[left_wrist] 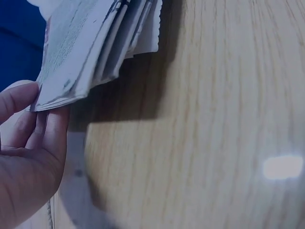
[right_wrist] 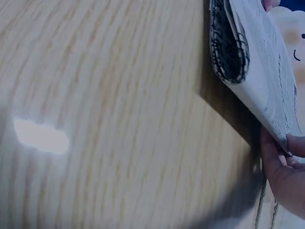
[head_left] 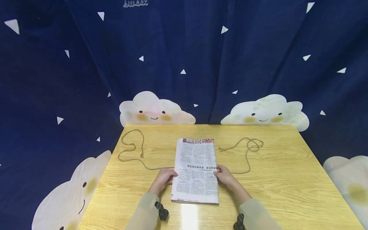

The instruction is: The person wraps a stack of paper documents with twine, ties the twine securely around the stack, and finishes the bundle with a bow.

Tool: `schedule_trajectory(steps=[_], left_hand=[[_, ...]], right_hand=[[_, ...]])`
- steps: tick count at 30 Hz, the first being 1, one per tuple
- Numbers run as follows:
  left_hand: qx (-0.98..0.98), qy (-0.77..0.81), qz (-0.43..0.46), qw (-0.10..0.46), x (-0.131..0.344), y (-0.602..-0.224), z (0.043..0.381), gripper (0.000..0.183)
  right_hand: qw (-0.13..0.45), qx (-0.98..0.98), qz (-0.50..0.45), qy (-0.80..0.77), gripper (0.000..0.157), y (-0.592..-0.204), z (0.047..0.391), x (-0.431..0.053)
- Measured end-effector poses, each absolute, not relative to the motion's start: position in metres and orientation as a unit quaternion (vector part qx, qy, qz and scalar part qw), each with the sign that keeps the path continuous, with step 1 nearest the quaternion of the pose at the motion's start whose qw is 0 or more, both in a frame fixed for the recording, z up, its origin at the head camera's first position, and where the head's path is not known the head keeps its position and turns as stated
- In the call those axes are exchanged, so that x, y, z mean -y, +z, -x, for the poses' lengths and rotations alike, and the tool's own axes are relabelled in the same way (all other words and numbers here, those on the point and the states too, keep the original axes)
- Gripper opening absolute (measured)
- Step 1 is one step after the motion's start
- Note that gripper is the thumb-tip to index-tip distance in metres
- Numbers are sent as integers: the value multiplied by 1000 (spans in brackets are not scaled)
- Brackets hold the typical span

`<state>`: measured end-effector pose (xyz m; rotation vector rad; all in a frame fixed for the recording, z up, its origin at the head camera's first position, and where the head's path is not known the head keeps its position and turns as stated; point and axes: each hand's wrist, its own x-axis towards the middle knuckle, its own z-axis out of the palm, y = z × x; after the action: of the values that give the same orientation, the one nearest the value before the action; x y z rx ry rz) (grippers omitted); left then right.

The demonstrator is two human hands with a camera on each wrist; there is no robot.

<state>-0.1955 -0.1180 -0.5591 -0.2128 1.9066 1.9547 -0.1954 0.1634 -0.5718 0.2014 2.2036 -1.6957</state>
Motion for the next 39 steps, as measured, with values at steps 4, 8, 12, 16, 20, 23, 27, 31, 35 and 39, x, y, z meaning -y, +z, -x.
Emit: schedule_trajectory(steps=[4,8,12,16,20,23,27,31,35,39], left_hand=[[-683,698,85,196,118,-573,199,31],[-691,691,91,192,117,-587,202,30],[-714,668,95,188,114,-590,202,29],[-751,628,92,183,113,-587,202,22],[-788,587,79,166,110,-584,202,15],[-830,536,64,142,106,-581,203,11],[-884,454,47,100,100,-579,203,11],[-915,402,1,38,96,-580,202,20],[-936,342,-86,-15,97,-583,197,33],[-950,282,-133,-3,98,-588,190,44]], right_hand=[[158,-799,-79,-575,37,-574,195,-161],[138,-817,-84,-553,38,-577,196,-160],[114,-839,-92,-524,38,-578,196,-159],[81,-876,-84,-468,38,-577,196,-158],[64,-895,-83,-434,37,-576,195,-158],[49,-903,-83,-418,38,-577,195,-158],[8,-917,-65,-394,41,-580,193,-157],[-57,-931,-2,-360,40,-585,185,-159],[-120,-938,96,-310,38,-594,175,-165],[-135,-936,155,-286,42,-602,167,-171]])
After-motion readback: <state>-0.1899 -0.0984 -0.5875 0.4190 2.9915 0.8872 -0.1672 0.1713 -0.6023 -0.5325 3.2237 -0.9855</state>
